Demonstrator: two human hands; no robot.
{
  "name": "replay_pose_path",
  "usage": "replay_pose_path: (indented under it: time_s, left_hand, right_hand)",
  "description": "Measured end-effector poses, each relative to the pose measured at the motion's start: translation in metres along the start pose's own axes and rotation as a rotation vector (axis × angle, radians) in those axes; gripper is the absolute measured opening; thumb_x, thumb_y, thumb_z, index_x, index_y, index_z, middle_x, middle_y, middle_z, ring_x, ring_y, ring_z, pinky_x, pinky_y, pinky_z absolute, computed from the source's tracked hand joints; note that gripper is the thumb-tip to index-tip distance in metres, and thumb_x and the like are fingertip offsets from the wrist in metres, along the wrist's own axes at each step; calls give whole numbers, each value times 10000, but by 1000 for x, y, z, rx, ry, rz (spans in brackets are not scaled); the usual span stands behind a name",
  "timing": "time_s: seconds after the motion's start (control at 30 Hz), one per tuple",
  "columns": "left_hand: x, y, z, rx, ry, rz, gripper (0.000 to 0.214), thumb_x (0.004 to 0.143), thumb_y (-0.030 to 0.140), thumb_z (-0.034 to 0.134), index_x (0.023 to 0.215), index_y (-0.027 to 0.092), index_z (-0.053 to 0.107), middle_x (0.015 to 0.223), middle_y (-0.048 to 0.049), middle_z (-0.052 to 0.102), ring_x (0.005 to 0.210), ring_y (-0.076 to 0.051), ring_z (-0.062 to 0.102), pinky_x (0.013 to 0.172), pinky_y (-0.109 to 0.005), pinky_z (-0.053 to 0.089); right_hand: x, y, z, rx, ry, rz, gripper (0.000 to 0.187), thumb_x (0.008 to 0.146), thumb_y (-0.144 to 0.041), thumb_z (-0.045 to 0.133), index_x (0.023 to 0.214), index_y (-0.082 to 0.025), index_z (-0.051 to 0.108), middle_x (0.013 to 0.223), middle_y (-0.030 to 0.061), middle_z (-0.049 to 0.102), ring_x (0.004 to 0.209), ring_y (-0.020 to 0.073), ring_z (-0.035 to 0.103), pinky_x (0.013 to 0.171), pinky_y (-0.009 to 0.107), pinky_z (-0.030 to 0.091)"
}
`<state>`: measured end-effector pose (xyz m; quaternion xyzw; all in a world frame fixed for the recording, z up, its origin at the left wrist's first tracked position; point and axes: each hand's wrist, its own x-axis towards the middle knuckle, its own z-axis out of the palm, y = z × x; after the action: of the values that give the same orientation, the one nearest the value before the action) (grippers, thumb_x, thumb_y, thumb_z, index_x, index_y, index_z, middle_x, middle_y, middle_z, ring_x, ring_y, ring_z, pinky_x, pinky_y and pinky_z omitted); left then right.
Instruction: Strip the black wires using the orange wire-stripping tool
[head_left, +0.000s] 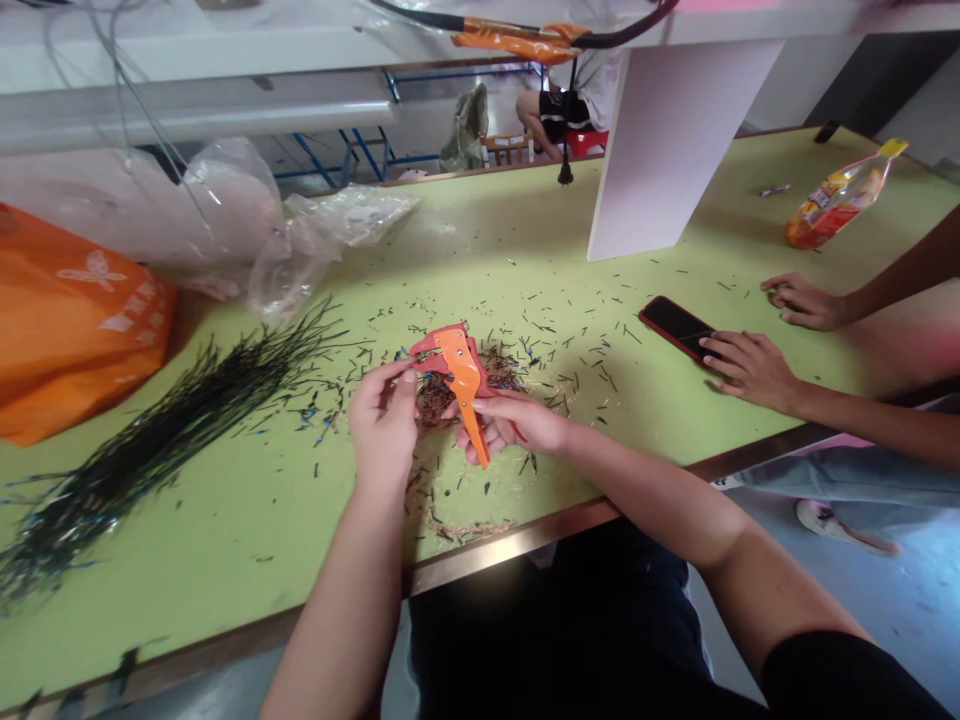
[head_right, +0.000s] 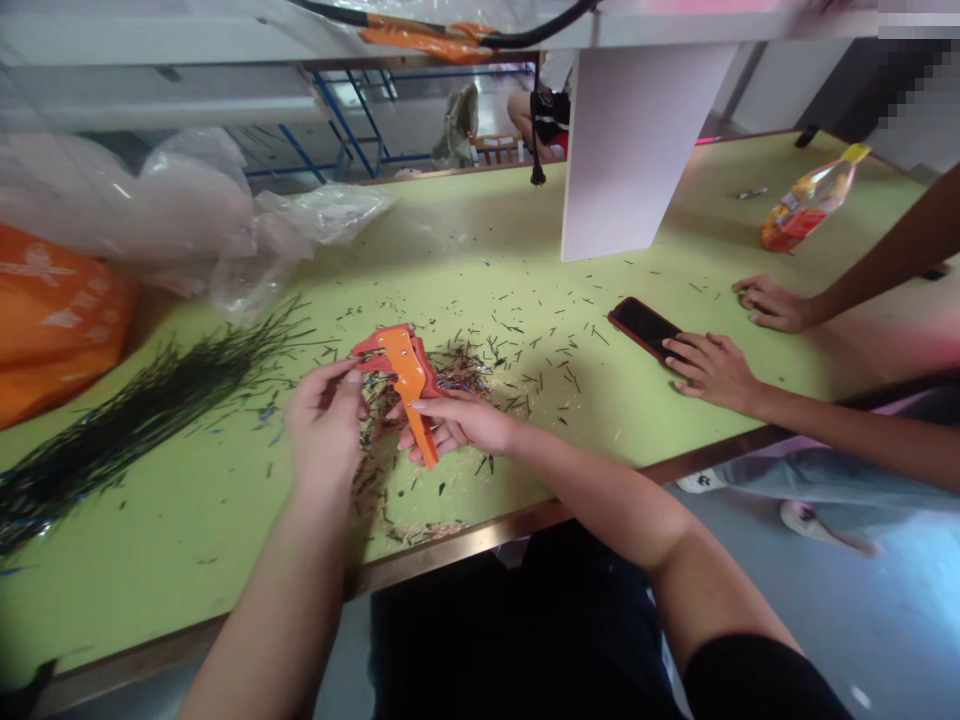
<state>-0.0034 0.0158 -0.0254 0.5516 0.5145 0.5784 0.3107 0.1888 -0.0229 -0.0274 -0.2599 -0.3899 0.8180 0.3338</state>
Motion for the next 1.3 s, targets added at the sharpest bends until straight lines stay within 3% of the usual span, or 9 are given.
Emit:
replay_pose_path:
  time_s: [0.33,1.3]
  left_hand:
    - [2,-1,3,19,23,15,361,852,521,741,1010,202,684,821,0,665,483,-52,442,435,-206,361]
    - [0,-1,2,69,27,-6,323,856,456,736,1021,182,690,848,-17,693,535,-73,505,459,-203,407]
  right_hand:
    - [0,0,1,13,28,19,335,1039,-418,554,1245,-182,675,909,60,751,695,155,738,693,285,638]
    - [-1,2,-1,9,-18,-20,327,1045,-365,523,1257,-155,657,901,70,749,706,167,737,662,273,616]
